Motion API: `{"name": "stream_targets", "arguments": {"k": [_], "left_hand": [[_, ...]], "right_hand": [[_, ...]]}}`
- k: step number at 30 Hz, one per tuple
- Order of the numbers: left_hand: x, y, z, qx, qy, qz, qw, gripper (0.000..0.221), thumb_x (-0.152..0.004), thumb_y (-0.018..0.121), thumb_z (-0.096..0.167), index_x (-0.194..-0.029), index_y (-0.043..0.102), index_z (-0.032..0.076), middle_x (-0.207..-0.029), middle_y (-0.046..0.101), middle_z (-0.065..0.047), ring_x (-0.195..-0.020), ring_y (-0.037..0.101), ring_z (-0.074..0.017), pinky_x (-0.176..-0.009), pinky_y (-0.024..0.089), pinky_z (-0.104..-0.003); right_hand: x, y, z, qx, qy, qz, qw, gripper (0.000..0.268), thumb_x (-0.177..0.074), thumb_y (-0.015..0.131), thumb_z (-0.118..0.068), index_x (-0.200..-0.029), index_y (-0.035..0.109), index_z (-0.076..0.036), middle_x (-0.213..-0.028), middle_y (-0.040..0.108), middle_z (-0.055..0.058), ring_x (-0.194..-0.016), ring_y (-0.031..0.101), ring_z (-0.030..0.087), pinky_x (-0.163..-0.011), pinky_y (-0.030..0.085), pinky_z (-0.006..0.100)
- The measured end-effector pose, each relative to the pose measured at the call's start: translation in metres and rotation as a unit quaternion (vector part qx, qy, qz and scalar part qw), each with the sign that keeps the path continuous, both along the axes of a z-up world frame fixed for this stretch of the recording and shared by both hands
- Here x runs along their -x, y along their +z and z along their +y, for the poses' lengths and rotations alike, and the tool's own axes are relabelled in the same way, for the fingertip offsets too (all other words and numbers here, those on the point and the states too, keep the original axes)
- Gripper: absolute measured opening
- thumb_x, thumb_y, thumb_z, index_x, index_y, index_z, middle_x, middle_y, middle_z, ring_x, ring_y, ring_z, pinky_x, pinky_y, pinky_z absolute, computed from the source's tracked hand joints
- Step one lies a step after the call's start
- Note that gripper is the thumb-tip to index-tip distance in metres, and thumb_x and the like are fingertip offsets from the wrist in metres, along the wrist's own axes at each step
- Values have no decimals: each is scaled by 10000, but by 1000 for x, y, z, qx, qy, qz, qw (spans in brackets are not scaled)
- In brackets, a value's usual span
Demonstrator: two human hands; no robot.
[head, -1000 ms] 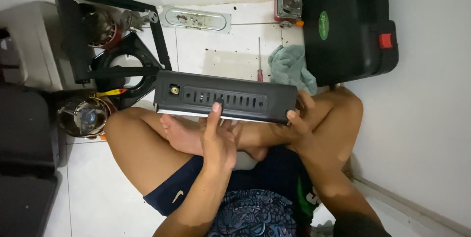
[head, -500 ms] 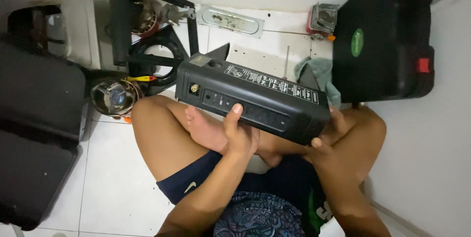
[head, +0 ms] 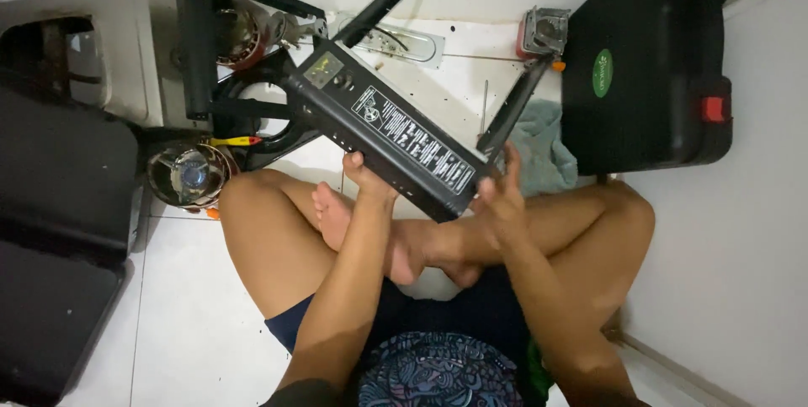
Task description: Cleaning an electronic device's outer casing with a cloth and then reassembling it onto the main chassis.
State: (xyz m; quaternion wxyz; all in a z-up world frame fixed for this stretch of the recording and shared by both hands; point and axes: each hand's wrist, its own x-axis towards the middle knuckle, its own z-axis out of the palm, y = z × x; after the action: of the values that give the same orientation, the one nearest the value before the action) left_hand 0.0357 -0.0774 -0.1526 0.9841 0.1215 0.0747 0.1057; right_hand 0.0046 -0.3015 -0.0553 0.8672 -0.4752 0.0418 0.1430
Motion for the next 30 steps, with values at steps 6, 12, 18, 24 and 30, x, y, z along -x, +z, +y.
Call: {"name": "stream_targets", "arguments": {"k": [6,12,18,24,30], "left_hand": [[-8,1,7,26,-60,-69,995,907,-511,740,507,-1319,558,138,-1118,669,-145,-1034,670,-386,-1049,541,-518],[-9,16,20,52,-131,-149,979,1085,-484,822,544,-1442,471,175,-1226,618,-178,-1147,612,-407,-1044,516,-568],[-14,67,19,78,-189,-240,949,1238,-562,893,521,-1601,284,235,-1346,583,-194,-1266,570,-393,-1111,446,-598],[-13,39,23,68,-182,-227,954,1289,-542,852,535,-1622,213,243,-1356,577,-185,-1270,563,-398,-1105,424,-617],[-4,10,29,51,-144,-175,973,1196,-539,815,538,-1566,295,216,-1320,604,-174,-1227,590,-396,-1086,450,-599]], "right_hand": [[20,48,48,82,-33,-3,996,1141,-842,791,-128,-1608,-38,-296,-1492,369,281,-1281,510,405,-1001,530,557],[38,58,81,103,-112,18,988,1267,-784,856,-50,-1590,-112,-188,-1485,386,281,-1279,494,359,-1086,464,498],[55,35,84,145,-137,-64,978,1311,-741,896,-29,-1598,-74,-242,-1496,409,218,-1222,510,269,-1037,500,394],[50,28,74,132,-132,-76,979,1246,-782,847,11,-1609,-56,-219,-1482,413,217,-1234,527,280,-1051,508,400],[46,24,68,84,-119,-75,986,1255,-777,832,12,-1622,-57,-261,-1495,417,214,-1279,542,306,-1102,492,444]]}}
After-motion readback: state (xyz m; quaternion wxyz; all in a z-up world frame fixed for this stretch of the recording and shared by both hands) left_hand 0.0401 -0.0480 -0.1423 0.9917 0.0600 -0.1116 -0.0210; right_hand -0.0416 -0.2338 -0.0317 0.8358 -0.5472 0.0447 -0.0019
